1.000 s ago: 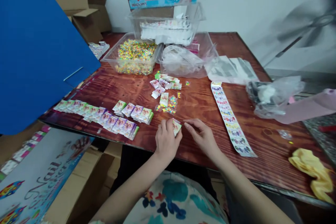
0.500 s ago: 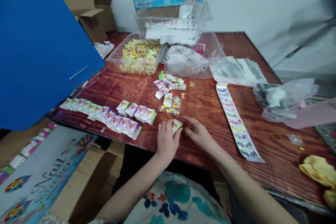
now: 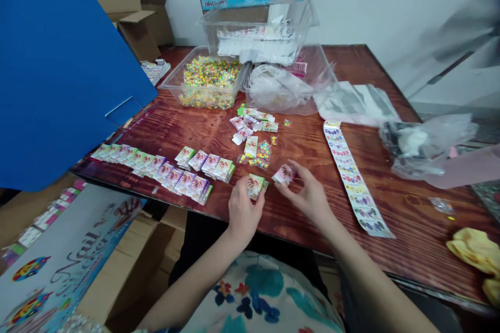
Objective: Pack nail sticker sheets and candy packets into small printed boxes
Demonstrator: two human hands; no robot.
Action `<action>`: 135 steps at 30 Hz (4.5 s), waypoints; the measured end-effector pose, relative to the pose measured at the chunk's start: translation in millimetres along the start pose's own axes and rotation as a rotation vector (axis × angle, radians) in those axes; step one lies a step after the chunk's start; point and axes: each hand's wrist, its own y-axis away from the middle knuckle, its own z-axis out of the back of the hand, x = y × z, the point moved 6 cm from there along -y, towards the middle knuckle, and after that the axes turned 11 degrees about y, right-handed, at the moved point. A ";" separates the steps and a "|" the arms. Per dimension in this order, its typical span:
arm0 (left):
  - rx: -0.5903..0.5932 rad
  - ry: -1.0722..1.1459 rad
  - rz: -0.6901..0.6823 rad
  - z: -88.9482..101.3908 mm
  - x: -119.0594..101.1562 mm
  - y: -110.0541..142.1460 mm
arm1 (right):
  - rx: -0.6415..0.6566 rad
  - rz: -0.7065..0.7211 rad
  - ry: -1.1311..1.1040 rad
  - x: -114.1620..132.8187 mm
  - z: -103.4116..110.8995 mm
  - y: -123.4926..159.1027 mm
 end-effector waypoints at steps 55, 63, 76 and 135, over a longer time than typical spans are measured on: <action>-0.146 -0.161 0.140 33.3 63.7 0.9 | 0.348 0.511 0.038 118.1 -134.9 -71.1; -0.114 -0.194 0.125 31.5 57.1 -0.4 | 0.165 0.082 0.332 -66.0 54.9 -84.1; 0.123 -0.241 -0.266 -16.7 -5.4 -44.4 | 0.208 0.138 0.536 -159.4 93.0 -73.0; 0.562 0.490 -0.182 -53.2 -94.0 -32.0 | 0.028 0.023 -0.252 -4.4 120.4 -17.3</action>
